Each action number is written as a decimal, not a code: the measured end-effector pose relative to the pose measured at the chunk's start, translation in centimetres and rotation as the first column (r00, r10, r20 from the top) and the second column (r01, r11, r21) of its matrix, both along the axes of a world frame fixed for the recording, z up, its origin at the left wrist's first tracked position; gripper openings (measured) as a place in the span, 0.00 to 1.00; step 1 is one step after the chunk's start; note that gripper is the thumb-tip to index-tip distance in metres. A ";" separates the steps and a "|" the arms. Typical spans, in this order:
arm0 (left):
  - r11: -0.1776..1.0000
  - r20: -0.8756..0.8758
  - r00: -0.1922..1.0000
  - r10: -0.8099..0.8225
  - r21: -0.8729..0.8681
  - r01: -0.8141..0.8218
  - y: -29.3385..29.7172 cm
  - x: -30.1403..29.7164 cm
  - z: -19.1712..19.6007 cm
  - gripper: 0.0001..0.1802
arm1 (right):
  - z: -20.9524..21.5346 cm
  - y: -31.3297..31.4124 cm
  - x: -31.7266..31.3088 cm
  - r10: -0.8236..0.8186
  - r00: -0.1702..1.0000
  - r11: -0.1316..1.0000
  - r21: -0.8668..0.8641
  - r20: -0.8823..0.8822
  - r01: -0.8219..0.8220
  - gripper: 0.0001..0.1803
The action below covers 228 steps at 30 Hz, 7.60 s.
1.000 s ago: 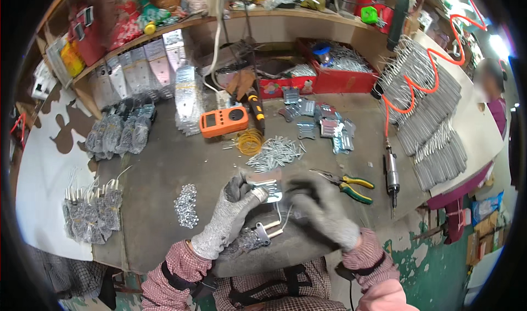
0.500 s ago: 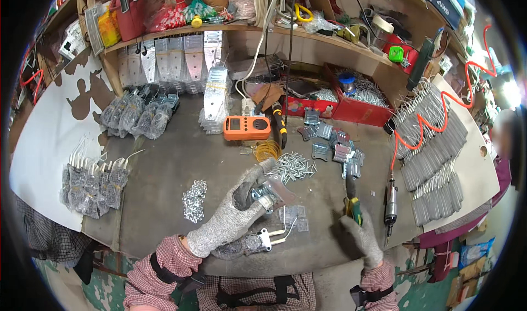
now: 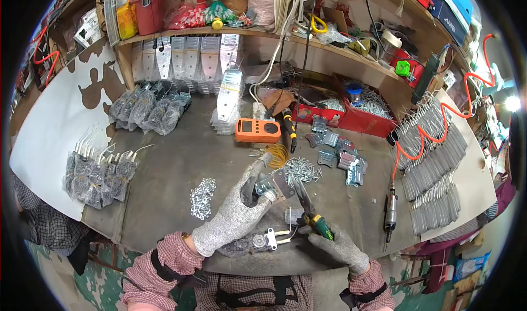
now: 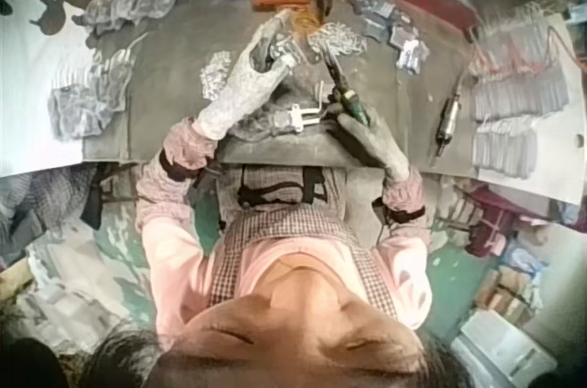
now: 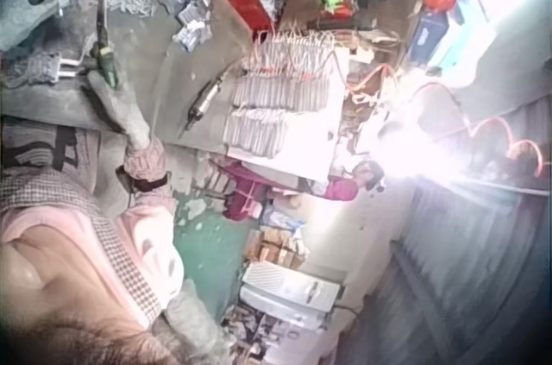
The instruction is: The user is using a pneumatic screwdriver and wire strippers to assemble or process small electronic switch components at a workbench.
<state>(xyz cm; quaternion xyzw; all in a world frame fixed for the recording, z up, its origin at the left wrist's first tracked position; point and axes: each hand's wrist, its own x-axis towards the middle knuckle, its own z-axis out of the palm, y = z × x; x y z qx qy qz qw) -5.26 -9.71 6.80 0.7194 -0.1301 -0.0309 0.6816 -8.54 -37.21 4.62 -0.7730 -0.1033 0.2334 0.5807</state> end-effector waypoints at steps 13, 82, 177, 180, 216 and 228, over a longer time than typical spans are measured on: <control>0.989 -0.167 0.986 0.013 -0.145 -0.038 -1.0 1.6 -0.5 0.20 | -1.0 2.2 0.8 0.036 0.973 0.977 -0.211 0.229 0.013 0.25; 0.464 0.075 0.945 -0.319 0.882 0.086 -2.4 -2.1 -3.2 0.44 | -3.5 -4.4 21.4 0.292 0.608 0.556 -0.648 0.738 0.520 0.11; 0.574 0.196 0.934 -0.298 0.818 0.012 -2.5 -3.3 -5.5 0.38 | -6.7 2.9 16.4 0.173 0.698 0.732 -0.565 0.695 0.381 0.10; 0.575 0.233 0.924 -0.304 0.818 -0.017 -1.5 -3.4 -6.0 0.37 | -4.2 3.7 14.0 0.169 0.686 0.757 -0.540 0.708 0.370 0.10; 0.563 0.148 0.939 -0.311 0.825 0.056 -1.9 -3.6 -6.0 0.37 | -5.7 4.4 -2.7 -0.064 0.802 0.974 -0.139 0.593 0.180 0.06; 0.570 0.130 0.923 -0.362 0.815 0.108 -1.9 -3.9 -5.8 0.36 | -7.1 4.0 -4.7 -0.234 0.722 0.952 0.003 0.651 0.306 0.08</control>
